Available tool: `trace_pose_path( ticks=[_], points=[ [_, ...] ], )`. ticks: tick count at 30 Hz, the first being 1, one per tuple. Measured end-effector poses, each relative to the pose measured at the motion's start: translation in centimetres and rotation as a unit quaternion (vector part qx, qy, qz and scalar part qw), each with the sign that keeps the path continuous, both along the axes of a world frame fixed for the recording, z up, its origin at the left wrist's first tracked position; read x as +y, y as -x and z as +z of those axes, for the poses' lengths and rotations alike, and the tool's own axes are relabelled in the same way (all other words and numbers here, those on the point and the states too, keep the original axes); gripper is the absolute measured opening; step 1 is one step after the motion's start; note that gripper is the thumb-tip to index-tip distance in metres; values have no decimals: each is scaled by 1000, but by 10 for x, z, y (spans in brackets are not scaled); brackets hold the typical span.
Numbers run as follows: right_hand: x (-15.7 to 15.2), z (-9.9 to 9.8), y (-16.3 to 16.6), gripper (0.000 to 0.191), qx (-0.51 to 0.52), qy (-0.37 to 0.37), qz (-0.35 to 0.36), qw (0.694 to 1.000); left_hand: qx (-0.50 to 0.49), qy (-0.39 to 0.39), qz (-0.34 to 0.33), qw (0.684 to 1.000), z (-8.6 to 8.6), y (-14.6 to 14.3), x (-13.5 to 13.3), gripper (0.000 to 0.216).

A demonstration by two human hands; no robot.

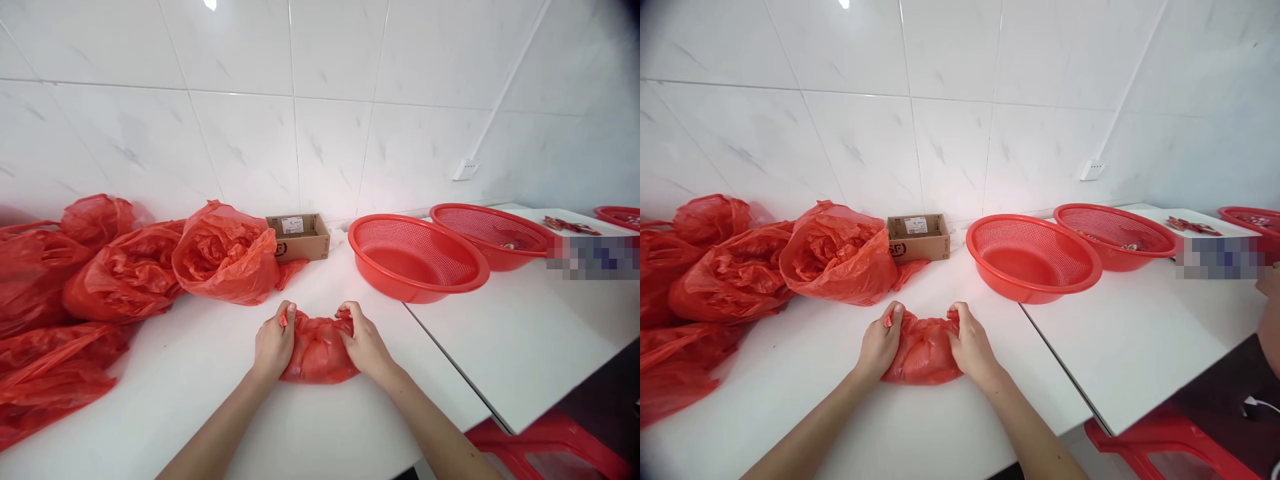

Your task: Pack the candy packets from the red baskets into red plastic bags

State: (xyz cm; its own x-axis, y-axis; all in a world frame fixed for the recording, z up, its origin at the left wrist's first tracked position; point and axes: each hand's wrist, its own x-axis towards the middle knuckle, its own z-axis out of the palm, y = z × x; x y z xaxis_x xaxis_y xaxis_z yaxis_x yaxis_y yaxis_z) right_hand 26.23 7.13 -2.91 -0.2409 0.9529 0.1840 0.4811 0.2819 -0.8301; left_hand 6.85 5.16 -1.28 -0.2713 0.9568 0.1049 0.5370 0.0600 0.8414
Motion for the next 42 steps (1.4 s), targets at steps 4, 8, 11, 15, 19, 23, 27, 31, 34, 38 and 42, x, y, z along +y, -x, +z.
trace_pose_path(
  ticks=[4, 8, 11, 15, 19, 23, 27, 31, 34, 38, 42],
  points=[
    [4, -4, -17, 19, 50, 45, 43, 997, 10, 32, -10, 999, -6, 9, 1, 44],
    [5, -9, -20, 13, 90, 43, 31, 995, -34, 39, -16, 999, -2, 11, 2, 59],
    [6, -14, -18, 13, 134, 43, 8, 990, -83, 33, -60, 994, 5, 13, -3, 74],
    [7, -18, -17, 15, 192, 64, -6, 979, -98, 48, -273, 956, 10, 14, -13, 70],
    [8, -18, -18, 17, 204, 67, -11, 977, -22, 50, -308, 950, 9, 8, -15, 63],
    [6, -16, -18, 16, 205, 62, -3, 977, -36, 60, -270, 960, 10, 6, -14, 30],
    [4, -13, -16, 17, 221, 65, 0, 973, -24, 59, -225, 972, 11, 9, -13, 27],
    [5, -14, -17, 19, 221, 58, -16, 973, -31, 59, -219, 973, 12, 10, -14, 28],
    [5, -12, -19, 22, 216, 65, -28, 974, -61, 58, -250, 965, 17, 10, -15, 37],
    [1, 2, -24, 29, 242, 69, 2, 968, -118, 64, -254, 958, 31, 12, -20, 48],
    [1, 26, -30, 20, 238, 4, -19, 971, -220, 59, -244, 943, 44, 14, -24, 46]
  ],
)
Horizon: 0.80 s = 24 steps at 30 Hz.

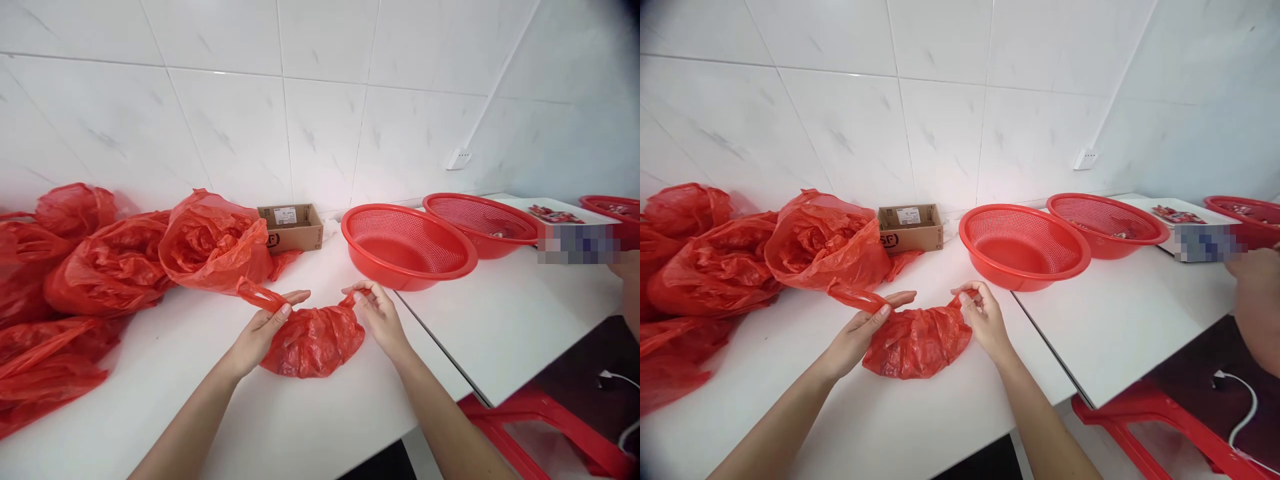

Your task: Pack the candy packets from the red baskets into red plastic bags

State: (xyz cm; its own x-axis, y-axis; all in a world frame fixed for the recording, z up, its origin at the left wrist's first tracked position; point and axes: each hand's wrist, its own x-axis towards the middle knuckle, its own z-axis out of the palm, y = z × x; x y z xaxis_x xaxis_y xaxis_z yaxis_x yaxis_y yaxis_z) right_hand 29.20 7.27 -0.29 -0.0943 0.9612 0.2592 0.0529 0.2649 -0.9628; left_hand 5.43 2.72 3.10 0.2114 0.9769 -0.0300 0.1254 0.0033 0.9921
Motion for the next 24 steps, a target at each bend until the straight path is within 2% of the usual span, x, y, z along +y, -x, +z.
trace_pose_path(
  ticks=[2, 4, 6, 8, 11, 13, 15, 20, 22, 24],
  points=[
    [3, 17, 0, 18, -16, -31, -13, 999, -56, 7, -7, 998, 2, -1, 0, 42],
    [6, 39, 4, 15, -21, -53, 16, 998, -69, 5, 14, 998, 1, -4, 2, 44],
    [6, 63, 13, 11, -34, -77, 73, 994, -44, 12, 47, 998, 2, -10, 3, 47],
    [5, 86, 28, 9, -62, -110, 146, 981, -15, 36, 60, 997, 5, -16, 1, 41],
    [5, 106, 55, 17, -125, -150, 238, 951, 15, 40, 37, 998, 14, -21, -6, 25],
    [7, 108, 74, 21, -168, -171, 257, 936, 28, 30, 14, 999, 19, -22, -11, 12],
    [9, 104, 90, 22, -193, -190, 267, 925, 43, 24, 4, 999, 21, -21, -13, 9],
    [6, 102, 108, 37, -166, -188, 302, 920, -6, 22, 43, 999, 14, -22, -10, 28],
    [2, 104, 105, 50, -181, -218, 251, 925, -37, 25, 73, 996, 13, -21, -8, 31],
    [-2, 102, 101, 62, -215, -276, 146, 926, -57, 18, 121, 991, 14, -19, -8, 30]
  ],
)
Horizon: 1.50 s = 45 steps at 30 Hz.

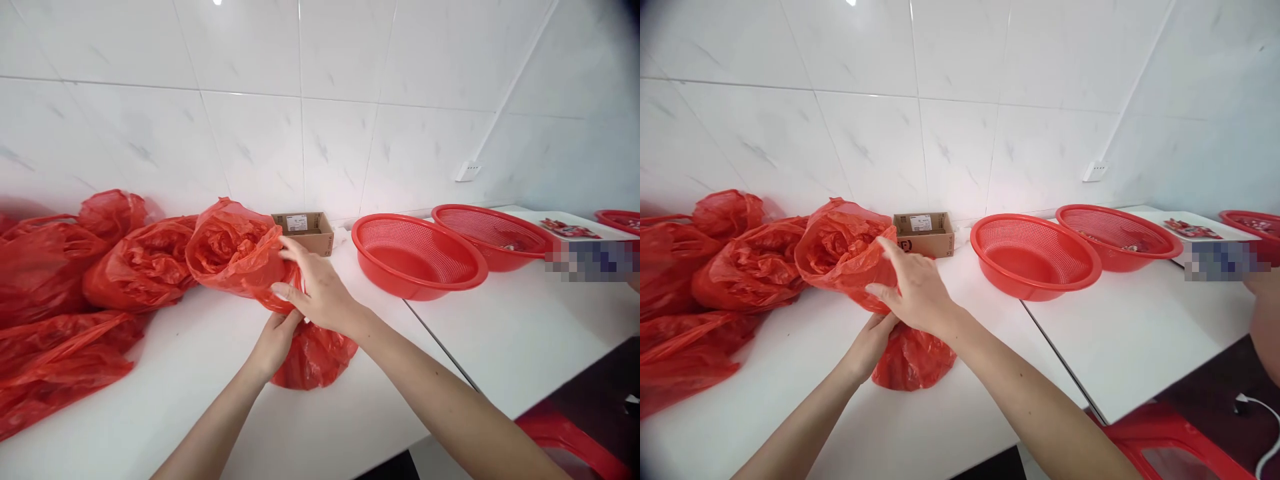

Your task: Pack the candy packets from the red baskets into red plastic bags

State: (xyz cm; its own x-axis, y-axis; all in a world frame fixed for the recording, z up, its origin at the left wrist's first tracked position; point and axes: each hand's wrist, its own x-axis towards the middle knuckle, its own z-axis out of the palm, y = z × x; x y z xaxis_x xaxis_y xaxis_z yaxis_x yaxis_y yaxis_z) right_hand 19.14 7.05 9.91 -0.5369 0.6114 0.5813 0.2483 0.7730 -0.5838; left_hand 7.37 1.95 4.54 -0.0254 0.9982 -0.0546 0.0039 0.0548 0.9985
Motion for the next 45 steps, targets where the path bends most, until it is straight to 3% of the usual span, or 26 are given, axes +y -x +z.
trace_pose_path(
  ticks=[3, 8, 11, 15, 17, 19, 20, 26, 33, 36, 40, 42, 45],
  points=[
    [-6, -21, -10, 65, -13, -63, -120, 991, -20, -30, 71, 997, 3, 6, 0, 30],
    [-4, -78, -34, 29, -108, 33, -139, 984, -99, -57, 108, 988, -1, 16, 8, 42],
    [6, -88, -48, 23, -98, 114, -134, 980, -147, -47, 108, 982, -4, 18, 12, 42],
    [11, -65, -47, 28, 17, 190, -123, 974, -71, -27, 27, 997, 0, 13, 6, 42],
    [11, -51, -38, 33, 79, 272, -23, 959, -28, -17, -29, 999, 3, 8, 1, 45],
    [10, -41, -28, 37, 106, 362, 82, 922, -13, -17, -63, 998, 3, 4, -3, 46],
    [9, -38, -24, 39, 123, 386, 101, 909, -17, -20, -70, 997, 2, 3, -4, 46],
    [6, -25, -20, 38, 330, 360, 2, 873, -90, -16, -61, 994, -3, 6, 0, 43],
    [-27, -22, -41, 31, 241, 323, 9, 915, -87, -55, -85, 991, 3, 16, 0, 24],
    [-35, -23, -64, 24, 155, 336, 92, 924, -69, -66, -99, 990, 7, 21, -1, 17],
    [-30, -7, -104, 9, -89, 317, 224, 917, -51, -73, -134, 987, 9, 25, -1, 12],
    [-23, 1, -116, 15, -133, 286, 205, 927, -62, -82, -134, 986, 8, 25, -1, 8],
    [-11, -3, -108, 18, -37, 240, 73, 967, -70, -104, -136, 983, 7, 23, -1, 7]
  ],
)
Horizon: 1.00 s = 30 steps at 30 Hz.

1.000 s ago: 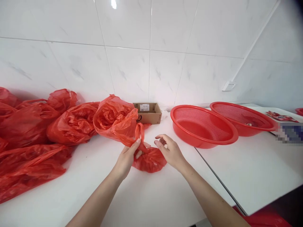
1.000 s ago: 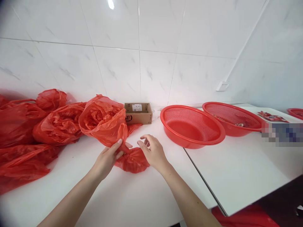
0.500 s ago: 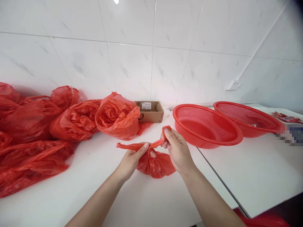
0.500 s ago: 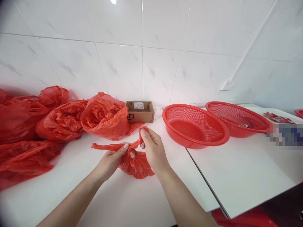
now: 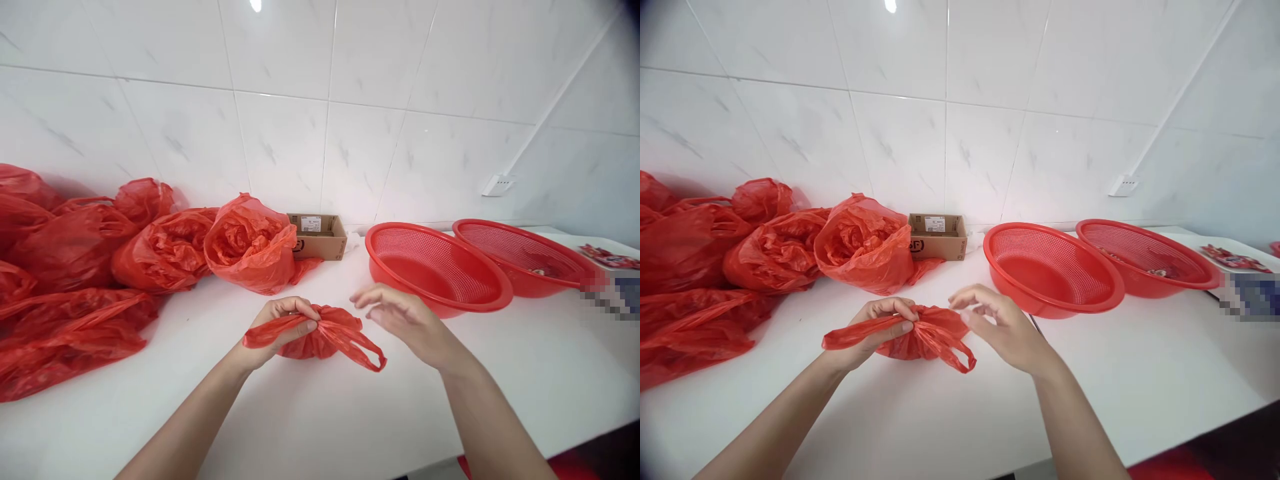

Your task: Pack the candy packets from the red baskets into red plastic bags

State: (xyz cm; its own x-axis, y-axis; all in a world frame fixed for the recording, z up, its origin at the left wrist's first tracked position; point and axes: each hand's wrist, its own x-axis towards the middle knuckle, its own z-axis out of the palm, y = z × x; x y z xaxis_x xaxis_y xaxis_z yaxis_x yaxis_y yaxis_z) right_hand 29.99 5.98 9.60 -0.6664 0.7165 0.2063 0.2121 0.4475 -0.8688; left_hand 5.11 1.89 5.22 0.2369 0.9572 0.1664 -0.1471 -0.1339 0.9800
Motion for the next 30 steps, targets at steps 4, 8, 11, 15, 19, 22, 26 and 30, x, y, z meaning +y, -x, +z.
trace_pose_path(
  ticks=[4, 8, 11, 15, 19, 22, 26, 30],
  points=[
    [11, -22, 41, 23, 41, -9, -49, 998, 25, 3, -8, 1000, -5, -2, 1, 11],
    [17, -37, 71, 23, 55, 26, -2, 998, 17, -29, -4, 999, -13, 2, 6, 16],
    [18, -45, 82, 18, 75, 25, -2, 997, 23, -68, 39, 997, -20, 4, 9, 22],
    [9, -59, 93, 13, 79, 9, -40, 996, 128, -100, 191, 968, -26, 1, 9, 28],
    [4, -69, 96, 11, 136, 58, -70, 987, 204, -90, 280, 934, -31, -4, 8, 26],
    [9, -71, 92, 16, 179, 150, -63, 970, 230, -123, 314, 913, -32, -5, 9, 26],
    [16, -71, 88, 16, 187, 197, -6, 962, 304, -207, 316, 875, -26, -7, 8, 23],
    [16, -66, 85, 11, 175, 193, -11, 965, 341, -195, 269, 879, -13, -10, 4, 25]
  ],
)
